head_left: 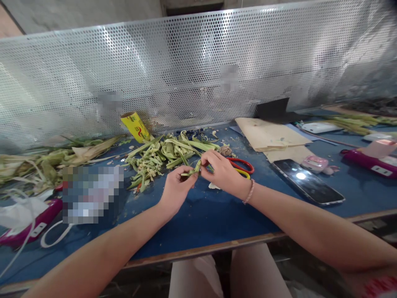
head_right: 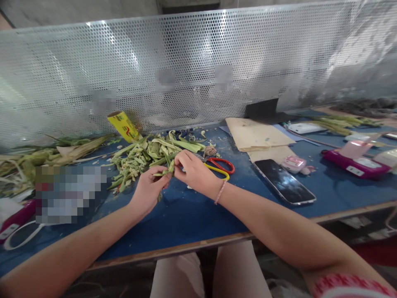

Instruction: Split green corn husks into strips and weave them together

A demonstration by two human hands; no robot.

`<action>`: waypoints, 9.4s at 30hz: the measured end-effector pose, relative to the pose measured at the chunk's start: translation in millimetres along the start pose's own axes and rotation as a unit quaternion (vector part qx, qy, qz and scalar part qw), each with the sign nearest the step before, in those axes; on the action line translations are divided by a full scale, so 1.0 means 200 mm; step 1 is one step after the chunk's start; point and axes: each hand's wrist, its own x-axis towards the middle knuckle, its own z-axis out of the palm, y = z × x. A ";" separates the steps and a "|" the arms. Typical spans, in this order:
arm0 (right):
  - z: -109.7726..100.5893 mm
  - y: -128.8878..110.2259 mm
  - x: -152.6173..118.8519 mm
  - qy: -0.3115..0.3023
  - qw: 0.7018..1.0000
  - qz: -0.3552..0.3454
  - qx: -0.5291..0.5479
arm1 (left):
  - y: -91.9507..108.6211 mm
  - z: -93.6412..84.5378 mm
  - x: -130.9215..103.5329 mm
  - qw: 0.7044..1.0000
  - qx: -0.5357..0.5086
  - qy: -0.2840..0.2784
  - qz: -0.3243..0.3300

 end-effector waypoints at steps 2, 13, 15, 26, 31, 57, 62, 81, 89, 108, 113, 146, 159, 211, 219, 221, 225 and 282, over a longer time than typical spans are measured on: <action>0.00 0.00 0.00 0.020 1.000 0.011 0.003 | 0.01 0.00 0.00 1.000 0.001 0.002 0.003; -0.02 -0.01 0.01 0.050 0.995 0.062 0.058 | 0.02 0.00 0.00 1.000 0.003 0.007 -0.001; -0.02 0.00 0.01 0.049 0.990 0.092 0.092 | 0.01 0.00 0.00 1.000 0.001 0.009 -0.003; 0.00 0.01 0.03 -0.028 0.876 0.327 0.354 | 0.02 -0.05 0.03 0.999 0.020 0.017 0.026; 0.00 0.00 0.02 -0.059 0.877 0.311 0.362 | 0.03 -0.04 0.03 0.999 0.029 0.003 0.043; -0.07 0.04 -0.01 -0.010 0.991 -0.096 -0.087 | 0.01 -0.03 0.03 0.996 -0.030 -0.059 -0.058; -0.08 0.04 -0.01 -0.058 0.977 -0.143 -0.150 | 0.02 -0.02 0.04 0.991 -0.094 -0.059 -0.075; -0.06 0.02 -0.03 -0.053 0.976 -0.146 -0.153 | 0.03 0.00 0.03 0.990 -0.108 -0.035 -0.085; -0.04 -0.02 -0.03 0.002 0.992 -0.092 -0.083 | 0.02 -0.04 0.02 0.999 0.046 0.010 -0.017; -0.09 0.03 -0.04 -0.083 0.948 -0.213 -0.221 | 0.04 0.00 0.02 0.986 -0.151 -0.016 -0.073; -0.11 0.01 -0.03 -0.069 0.940 -0.244 -0.229 | 0.06 0.00 0.00 0.975 -0.194 -0.035 -0.102; 0.00 -0.05 0.02 -0.028 0.869 0.334 0.365 | 0.02 -0.01 0.02 0.991 -0.122 -0.020 -0.042; 0.02 -0.04 0.02 -0.051 0.896 0.309 0.316 | 0.03 0.00 0.03 0.985 -0.158 -0.017 -0.069; 0.01 -0.08 0.02 0.001 0.936 0.230 0.268 | 0.01 0.03 -0.01 0.989 -0.141 -0.035 -0.011; 0.02 -0.09 0.02 -0.028 0.948 0.226 0.224 | 0.02 0.03 -0.03 0.998 -0.015 0.026 0.061; 0.03 -0.09 0.02 -0.036 0.961 0.205 0.182 | 0.02 0.03 -0.03 0.998 -0.007 0.025 0.058; 0.03 -0.08 0.01 -0.042 0.978 0.173 0.112 | 0.02 0.02 -0.01 0.999 0.003 0.039 0.037; 0.04 -0.09 0.05 -0.014 0.860 0.357 0.364 | -0.01 0.00 0.04 0.996 -0.032 -0.062 0.058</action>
